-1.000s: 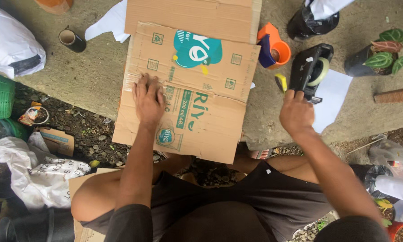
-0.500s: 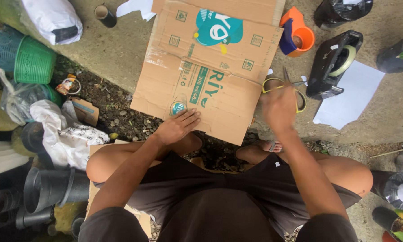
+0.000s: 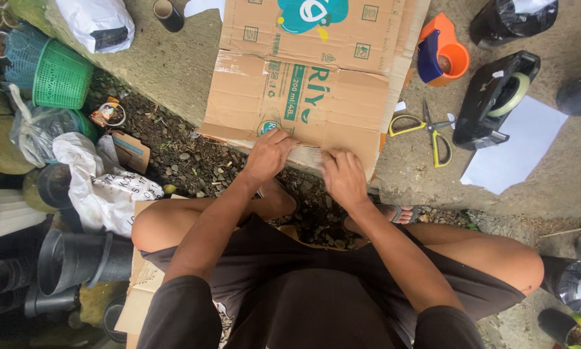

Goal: The person assembles cardboard sheets into cylindrical packages by folding, cutting, and taping them around rolled paper. They use scissors to trim the cardboard and a tape dispenser to secure the seams, repeating the process for multiple units.

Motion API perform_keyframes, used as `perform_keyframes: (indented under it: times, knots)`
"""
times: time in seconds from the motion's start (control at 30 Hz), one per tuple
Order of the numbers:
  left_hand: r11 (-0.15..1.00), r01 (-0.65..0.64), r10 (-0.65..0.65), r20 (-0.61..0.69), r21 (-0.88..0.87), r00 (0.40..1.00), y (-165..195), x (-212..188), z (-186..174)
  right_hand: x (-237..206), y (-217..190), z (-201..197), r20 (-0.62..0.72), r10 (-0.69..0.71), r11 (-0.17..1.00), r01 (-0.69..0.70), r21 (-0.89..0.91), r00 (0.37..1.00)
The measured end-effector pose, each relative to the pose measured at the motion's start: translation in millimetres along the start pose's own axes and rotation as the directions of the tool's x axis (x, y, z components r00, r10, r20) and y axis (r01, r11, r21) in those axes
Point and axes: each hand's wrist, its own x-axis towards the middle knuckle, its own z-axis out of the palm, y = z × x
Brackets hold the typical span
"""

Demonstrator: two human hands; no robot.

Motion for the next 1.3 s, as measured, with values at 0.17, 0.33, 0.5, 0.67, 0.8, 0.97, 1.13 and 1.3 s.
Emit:
perform_keyframes:
  times: [0.17,0.33,0.5,0.67,0.8,0.97,1.13,1.3]
  knots:
    - [0.998,0.053,-0.051,0.042,-0.034,0.998,-0.1,8.3,6.1,7.2,26.5,2.0,0.051,-0.045,0.998,0.047,-0.031,0.998]
    - [1.0,0.016,-0.014,0.107,-0.017,0.994,-17.4,18.9,15.5,24.4,50.9,19.6,0.186,0.073,0.994,-0.088,0.07,0.98]
    - [0.989,-0.006,-0.022,0.191,0.146,0.981,-17.1,39.0,15.6,41.2,68.1,20.6,0.301,0.05,0.993,-0.081,0.092,0.952]
    - [0.987,0.1,-0.132,0.285,0.127,0.949,-15.6,57.4,15.0,29.6,48.9,31.3,0.124,-0.144,0.97,0.165,-0.176,0.982]
    - [0.973,0.229,-0.215,0.38,0.009,0.899,-24.7,70.9,14.5,40.5,49.9,37.6,0.171,-0.062,0.983,0.09,-0.161,0.983]
    - [0.918,0.396,-0.325,0.524,-0.024,0.787,-30.6,87.3,11.2,56.3,64.9,33.9,0.13,-0.282,0.914,0.308,-0.265,0.95]
    - [0.962,0.181,-0.12,0.278,-0.206,0.953,-33.9,74.5,-1.9,66.8,78.6,45.3,0.483,-0.26,0.928,0.354,-0.114,0.836]
    - [0.984,-0.138,0.123,0.127,0.114,0.984,-30.3,40.7,-14.8,75.5,85.9,42.5,0.391,-0.157,0.981,0.099,0.165,0.907]
